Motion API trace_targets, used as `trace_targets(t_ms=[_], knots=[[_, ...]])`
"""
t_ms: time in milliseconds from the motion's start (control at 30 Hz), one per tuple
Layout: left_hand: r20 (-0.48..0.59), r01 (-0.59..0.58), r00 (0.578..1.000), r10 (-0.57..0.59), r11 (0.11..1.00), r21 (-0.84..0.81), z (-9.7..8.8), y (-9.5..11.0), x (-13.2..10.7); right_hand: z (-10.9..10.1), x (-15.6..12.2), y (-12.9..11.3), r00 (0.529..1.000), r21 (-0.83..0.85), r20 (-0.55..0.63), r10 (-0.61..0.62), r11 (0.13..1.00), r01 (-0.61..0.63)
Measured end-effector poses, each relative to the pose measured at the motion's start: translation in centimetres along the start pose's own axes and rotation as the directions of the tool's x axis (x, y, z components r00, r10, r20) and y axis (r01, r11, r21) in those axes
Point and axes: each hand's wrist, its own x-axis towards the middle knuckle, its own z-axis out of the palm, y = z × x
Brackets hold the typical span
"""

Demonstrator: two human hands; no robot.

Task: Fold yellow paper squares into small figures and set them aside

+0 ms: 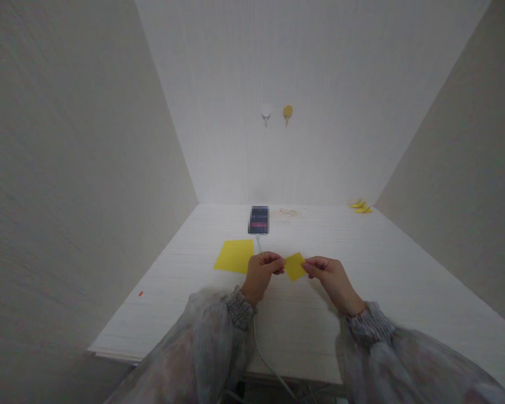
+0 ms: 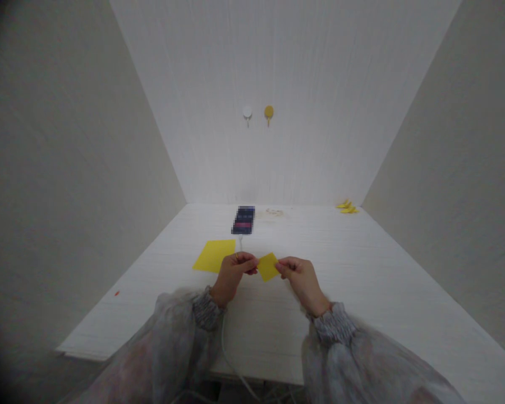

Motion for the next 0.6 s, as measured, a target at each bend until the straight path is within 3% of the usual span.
trace_targets(t_ms=[233, 367, 500, 600], knots=[[0.132, -0.140, 0.985, 0.113, 0.966, 0.219, -0.2, 0.2, -0.1, 0.0, -0.1, 0.0, 0.999, -0.030, 0.047, -0.008, 1.000, 0.010], [0.090, -0.103, 0.993, 0.080, 0.952, 0.287, 0.0, -0.1, 0.0, 0.1, 0.0, 0.1, 0.987, -0.091, 0.160, -0.012, 0.996, 0.027], [0.174, -0.045, 0.985, -0.014, 0.942, 0.333, -0.4, -0.7, 0.3, -0.1, 0.4, 0.4, 0.971, -0.173, 0.226, -0.073, 0.978, 0.114], [0.214, -0.059, 0.977, -0.023, 0.926, 0.373, -0.4, -0.8, 0.2, -0.1, 0.5, 0.4, 0.961, -0.232, 0.258, -0.102, 0.959, 0.164]])
